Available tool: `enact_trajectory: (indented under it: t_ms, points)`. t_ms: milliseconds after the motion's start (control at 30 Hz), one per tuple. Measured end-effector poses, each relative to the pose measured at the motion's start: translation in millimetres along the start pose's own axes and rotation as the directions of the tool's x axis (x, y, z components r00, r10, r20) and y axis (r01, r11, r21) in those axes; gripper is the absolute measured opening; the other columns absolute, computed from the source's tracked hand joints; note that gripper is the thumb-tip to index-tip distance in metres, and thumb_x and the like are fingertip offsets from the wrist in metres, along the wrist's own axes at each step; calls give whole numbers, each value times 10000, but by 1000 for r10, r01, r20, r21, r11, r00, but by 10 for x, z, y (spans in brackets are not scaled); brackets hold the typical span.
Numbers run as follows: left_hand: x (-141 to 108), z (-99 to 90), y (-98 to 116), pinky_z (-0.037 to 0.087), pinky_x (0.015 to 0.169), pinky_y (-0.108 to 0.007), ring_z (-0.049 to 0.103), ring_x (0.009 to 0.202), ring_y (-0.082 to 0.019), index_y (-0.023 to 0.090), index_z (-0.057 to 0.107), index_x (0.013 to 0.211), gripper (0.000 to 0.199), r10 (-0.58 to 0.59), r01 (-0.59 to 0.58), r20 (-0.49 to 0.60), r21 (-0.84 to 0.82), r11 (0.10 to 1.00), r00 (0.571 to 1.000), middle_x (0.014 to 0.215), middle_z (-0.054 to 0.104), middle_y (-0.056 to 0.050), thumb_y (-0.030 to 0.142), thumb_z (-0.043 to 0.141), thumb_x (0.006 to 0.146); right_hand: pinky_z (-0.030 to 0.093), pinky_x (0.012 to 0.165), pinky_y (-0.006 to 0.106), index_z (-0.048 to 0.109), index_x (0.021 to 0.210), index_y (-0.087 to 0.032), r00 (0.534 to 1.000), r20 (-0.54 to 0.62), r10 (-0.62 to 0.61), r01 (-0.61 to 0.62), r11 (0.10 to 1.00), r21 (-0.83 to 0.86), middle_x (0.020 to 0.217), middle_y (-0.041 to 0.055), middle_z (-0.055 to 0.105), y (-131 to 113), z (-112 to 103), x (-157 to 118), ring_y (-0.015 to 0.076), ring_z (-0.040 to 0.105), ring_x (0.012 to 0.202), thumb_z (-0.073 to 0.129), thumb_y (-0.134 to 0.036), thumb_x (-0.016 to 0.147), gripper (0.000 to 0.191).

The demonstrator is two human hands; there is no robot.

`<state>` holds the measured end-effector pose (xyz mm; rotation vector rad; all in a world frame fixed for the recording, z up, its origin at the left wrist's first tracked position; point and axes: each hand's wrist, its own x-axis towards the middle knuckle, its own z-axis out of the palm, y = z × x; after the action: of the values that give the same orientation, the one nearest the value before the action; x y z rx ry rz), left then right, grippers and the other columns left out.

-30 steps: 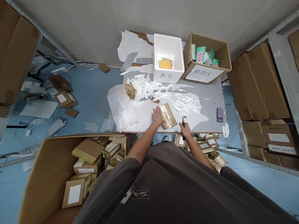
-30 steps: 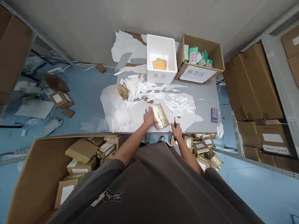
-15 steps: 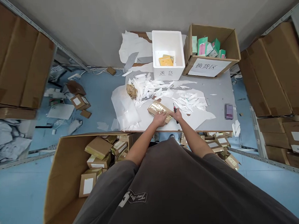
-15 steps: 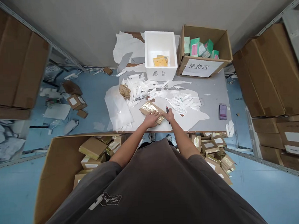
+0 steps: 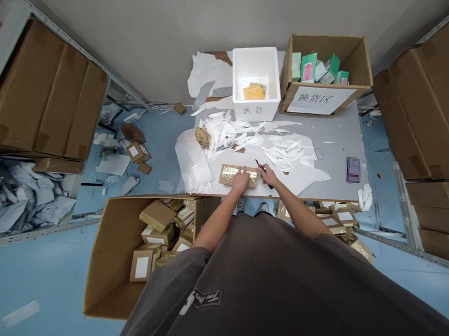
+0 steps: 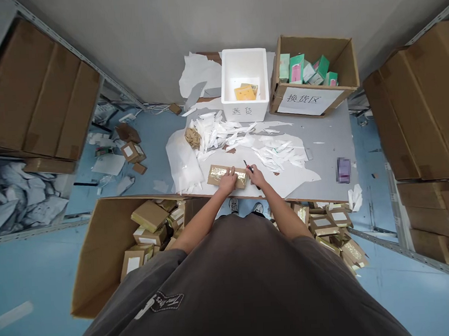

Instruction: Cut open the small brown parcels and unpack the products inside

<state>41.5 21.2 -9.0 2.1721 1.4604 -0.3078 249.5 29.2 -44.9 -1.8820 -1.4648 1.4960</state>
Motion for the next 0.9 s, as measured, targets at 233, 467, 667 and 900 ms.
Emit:
enact_trajectory:
  t_ms: [233, 467, 667, 900]
  points:
    - [56, -103, -27, 511, 1196, -514, 334, 1638, -403, 214, 679, 1246, 562, 5, -5, 52, 6, 1000, 999, 1793, 327, -147, 113, 907, 742, 461, 521, 245, 606, 1048, -246, 940, 341, -11, 64, 987, -146, 654, -47, 618, 114, -280, -311, 154, 558, 460, 582, -486, 1055, 241]
    - [108, -176, -19, 526, 1190, -498, 369, 1627, -402, 196, 678, 1266, 627, -15, 15, 98, 10, 1000, 995, 1779, 351, -172, 90, 916, 696, 444, 533, 259, 660, 981, -214, 886, 461, 56, 1, 992, -123, 651, -9, 593, 16, -219, -256, 148, 500, 502, 723, -434, 979, 228]
    - [75, -162, -80, 485, 1212, -463, 384, 1618, -347, 241, 576, 1455, 710, 35, -34, 38, -41, 999, 999, 1778, 361, -141, 237, 889, 818, 436, 496, 249, 508, 938, -261, 910, 398, 119, -143, 989, 31, 589, -67, 511, 244, -288, -595, 157, 490, 489, 580, -578, 1016, 334]
    - [191, -82, -247, 246, 1331, -599, 165, 1688, -432, 272, 433, 1675, 985, -69, 66, -45, -52, 996, 997, 1789, 337, -157, 461, 900, 829, 508, 601, 286, 583, 1038, -258, 964, 234, 124, -120, 992, -32, 666, -40, 591, 358, -300, -763, 190, 577, 576, 388, -696, 1062, 480]
